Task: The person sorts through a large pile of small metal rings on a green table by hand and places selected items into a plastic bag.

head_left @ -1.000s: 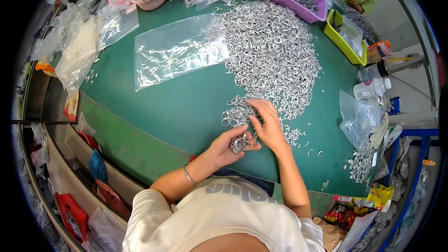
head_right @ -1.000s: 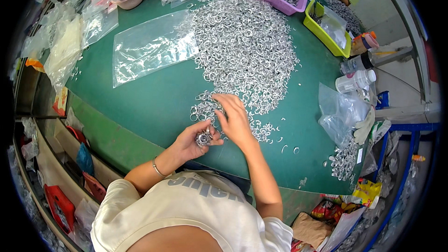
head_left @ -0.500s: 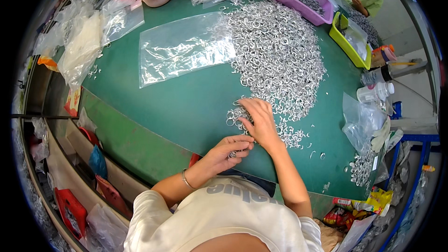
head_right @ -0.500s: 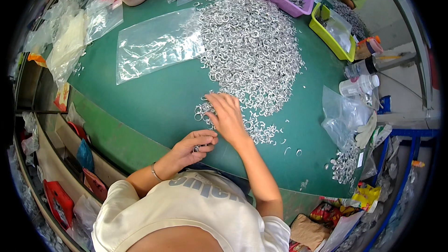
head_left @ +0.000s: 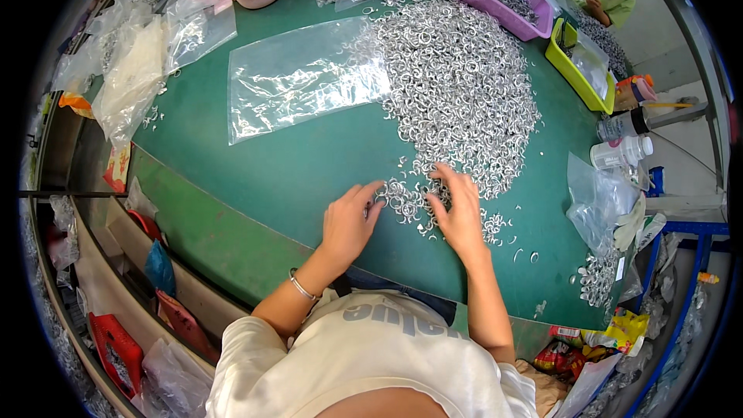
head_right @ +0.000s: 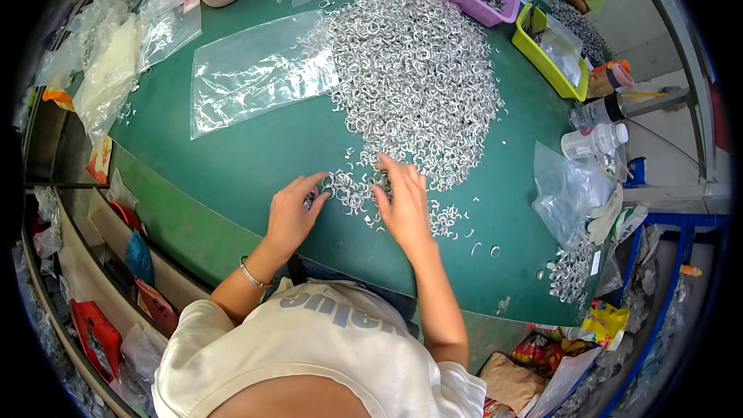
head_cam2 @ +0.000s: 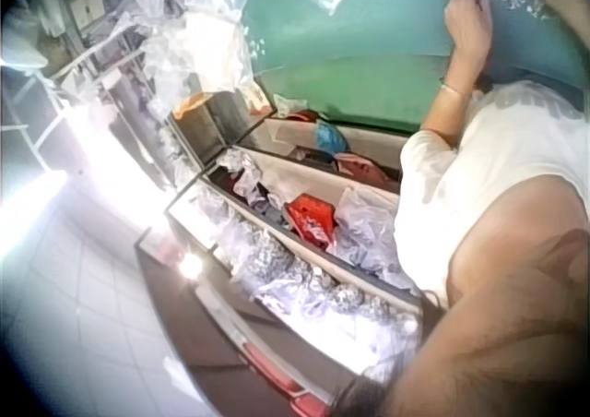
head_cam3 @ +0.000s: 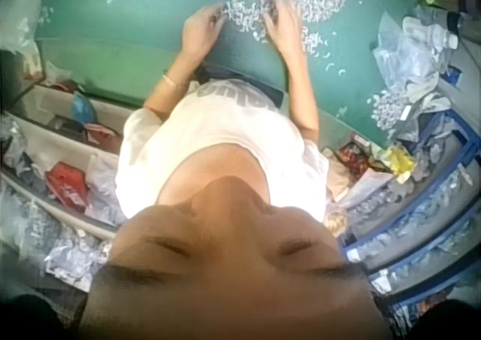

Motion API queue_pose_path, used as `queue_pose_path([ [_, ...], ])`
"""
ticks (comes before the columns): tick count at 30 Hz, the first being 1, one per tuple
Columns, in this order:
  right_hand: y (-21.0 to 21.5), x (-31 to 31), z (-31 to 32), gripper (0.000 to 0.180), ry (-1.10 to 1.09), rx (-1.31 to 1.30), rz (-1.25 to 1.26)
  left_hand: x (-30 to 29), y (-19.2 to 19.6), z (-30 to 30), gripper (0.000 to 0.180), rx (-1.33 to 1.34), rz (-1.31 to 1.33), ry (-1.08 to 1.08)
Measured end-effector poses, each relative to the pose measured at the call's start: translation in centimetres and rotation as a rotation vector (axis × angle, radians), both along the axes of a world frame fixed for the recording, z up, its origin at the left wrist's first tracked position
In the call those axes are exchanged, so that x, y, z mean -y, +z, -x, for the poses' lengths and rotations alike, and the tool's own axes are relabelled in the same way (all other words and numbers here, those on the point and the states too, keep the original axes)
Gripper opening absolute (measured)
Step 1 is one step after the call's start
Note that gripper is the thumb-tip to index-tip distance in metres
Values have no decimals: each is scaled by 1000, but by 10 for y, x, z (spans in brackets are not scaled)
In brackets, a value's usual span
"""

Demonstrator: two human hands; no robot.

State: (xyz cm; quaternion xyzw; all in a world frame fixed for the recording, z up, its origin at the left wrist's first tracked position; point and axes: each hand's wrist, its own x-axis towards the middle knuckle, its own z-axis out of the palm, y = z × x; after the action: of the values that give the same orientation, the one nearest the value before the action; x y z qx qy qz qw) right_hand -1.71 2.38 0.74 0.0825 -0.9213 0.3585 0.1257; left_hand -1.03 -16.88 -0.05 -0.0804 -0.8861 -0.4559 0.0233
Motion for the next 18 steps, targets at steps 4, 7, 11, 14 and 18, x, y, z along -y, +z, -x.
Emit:
queue_pose_path([
  [4, 2, -7, -2, 31, 27, 115, -2, -1, 1, 12, 28, 74, 207, -41],
  [7, -5, -22, -7, 25, -144, 174, 324, -2, -4, 15, 28, 83, 166, -27],
  [11, -16, -40, -11, 18, -224, 308, 720, 1, -15, 17, 22, -57, 4, -6],
  [14, -8, -42, -13, 16, -274, 397, 930, 9, -10, 19, 20, 248, -360, -68],
  [18, -17, -44, -15, 16, -282, 302, 837, 14, -4, 22, 23, 968, -1311, -160],
])
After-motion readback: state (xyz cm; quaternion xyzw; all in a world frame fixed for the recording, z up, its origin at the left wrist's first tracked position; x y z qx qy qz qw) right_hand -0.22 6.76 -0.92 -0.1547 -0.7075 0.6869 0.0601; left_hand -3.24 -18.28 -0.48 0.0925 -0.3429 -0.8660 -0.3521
